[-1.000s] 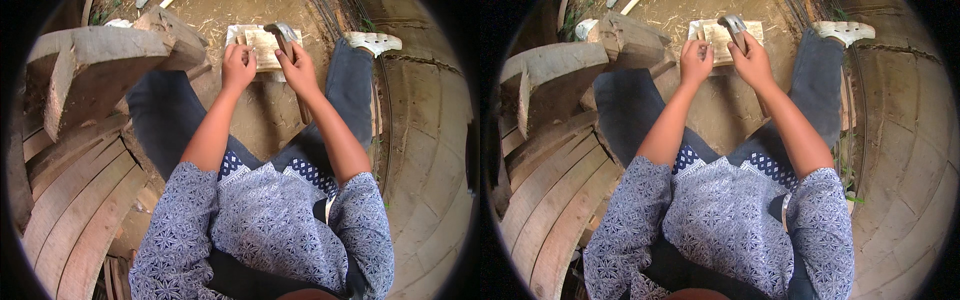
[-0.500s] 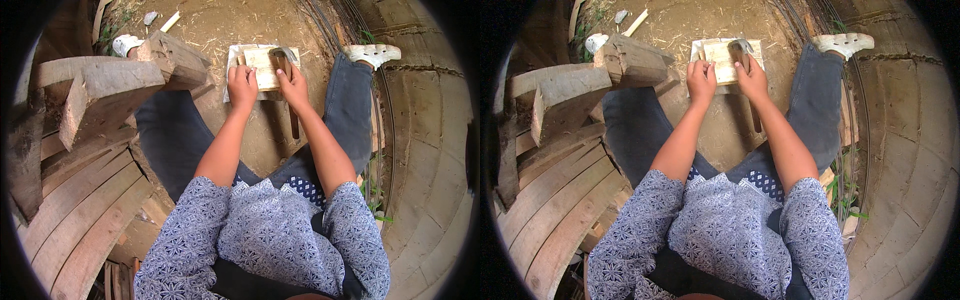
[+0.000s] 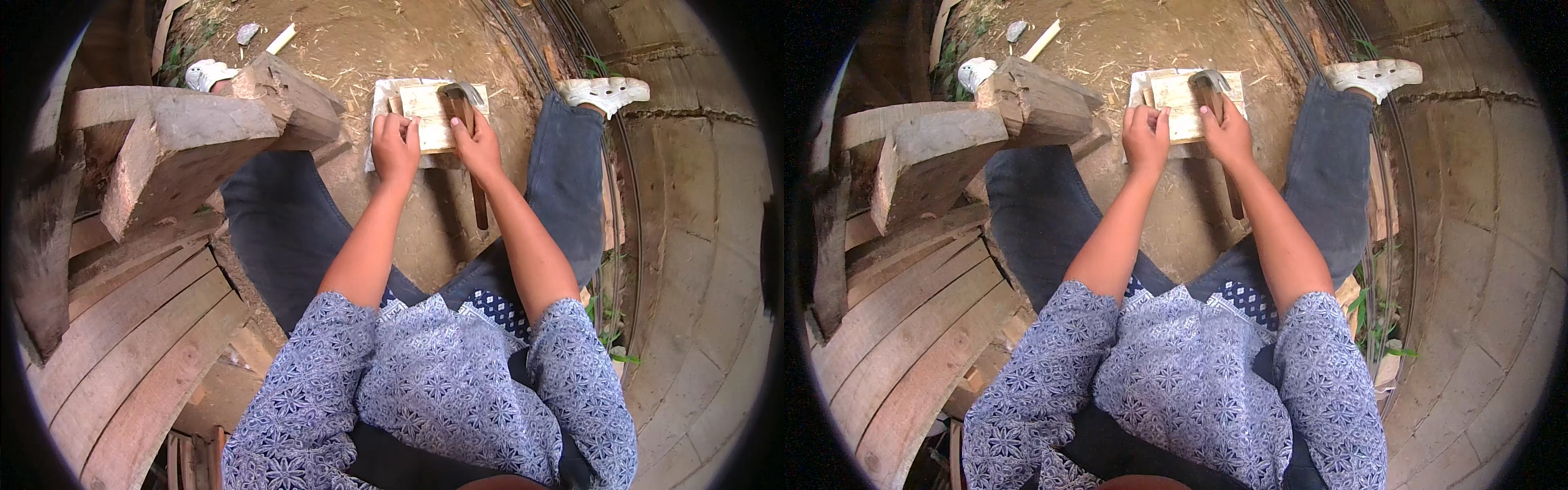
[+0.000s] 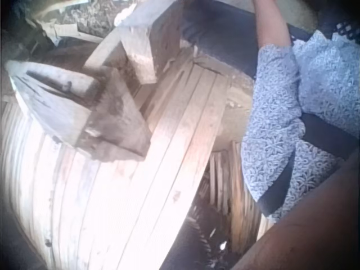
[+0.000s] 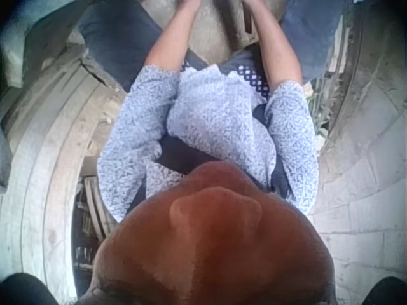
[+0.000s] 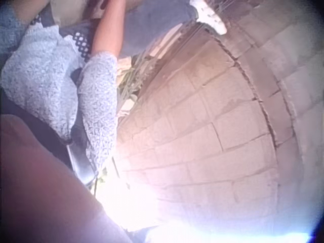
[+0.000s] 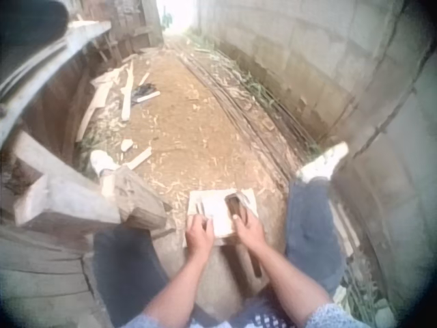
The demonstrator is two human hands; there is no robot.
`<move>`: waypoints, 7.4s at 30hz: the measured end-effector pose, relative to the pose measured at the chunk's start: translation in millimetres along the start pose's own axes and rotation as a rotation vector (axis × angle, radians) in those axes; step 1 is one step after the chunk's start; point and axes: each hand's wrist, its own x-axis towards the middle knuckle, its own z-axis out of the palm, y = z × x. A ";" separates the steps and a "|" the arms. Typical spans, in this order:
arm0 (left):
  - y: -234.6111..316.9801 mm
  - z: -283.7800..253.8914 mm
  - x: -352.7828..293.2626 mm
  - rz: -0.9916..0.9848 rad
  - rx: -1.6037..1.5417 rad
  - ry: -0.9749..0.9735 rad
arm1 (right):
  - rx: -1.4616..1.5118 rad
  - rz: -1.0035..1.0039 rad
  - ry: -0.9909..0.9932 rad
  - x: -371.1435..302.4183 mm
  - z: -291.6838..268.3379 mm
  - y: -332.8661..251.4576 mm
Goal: The person assembles a small wooden box by fitting pieces together and using a hammer to secure them. The person repeatedly adjusts the box and hammers the joints to ensure they are tight.
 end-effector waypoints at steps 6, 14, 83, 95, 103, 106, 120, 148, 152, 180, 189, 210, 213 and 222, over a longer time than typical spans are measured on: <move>5.1 -4.0 -5.9 -0.062 -0.164 0.038 | 0.054 -0.021 -0.020 -6.0 -2.6 -5.7; -13.9 -2.4 2.2 0.075 -0.048 0.005 | -0.103 -0.014 -0.201 -12.0 -21.5 -60.4; 33.1 -2.1 50.5 0.479 0.438 -0.536 | 0.363 0.097 0.211 -70.0 -51.0 -32.9; 33.9 43.0 22.2 0.292 0.173 -0.136 | 0.250 0.040 0.167 -75.3 -47.8 -28.3; 42.0 45.5 18.1 0.304 0.320 -0.097 | 0.133 -0.059 0.118 -76.1 -43.1 -41.9; 41.2 47.1 17.6 0.301 0.338 -0.092 | 0.090 -0.138 0.130 -75.7 -47.0 -54.3; 40.1 46.5 18.0 0.319 0.283 -0.085 | 0.069 -0.171 0.144 -70.1 -44.2 -89.5; 34.3 40.6 26.1 0.288 0.263 -0.173 | 0.020 -0.210 0.101 -52.6 -44.8 -61.1; 16.3 15.3 28.4 0.345 0.361 -0.359 | 0.187 -0.245 0.095 -75.7 -58.1 -111.8; 18.5 -4.1 44.7 0.436 0.584 -0.554 | -0.259 -0.186 -0.028 -41.3 -48.4 -67.0; 19.0 -3.1 41.8 0.468 0.584 -0.517 | -0.327 -0.190 -0.001 -47.3 -50.2 -55.0; 25.3 -4.6 42.6 0.413 0.579 -0.570 | -0.310 -0.289 0.075 -52.8 -52.6 -71.2; 23.3 0.7 53.2 0.413 0.558 -0.553 | -0.332 -0.238 0.026 -21.8 -54.3 -78.0; 30.0 2.3 42.6 0.411 0.519 -0.574 | -0.527 -0.051 -0.062 -16.1 -63.1 -48.5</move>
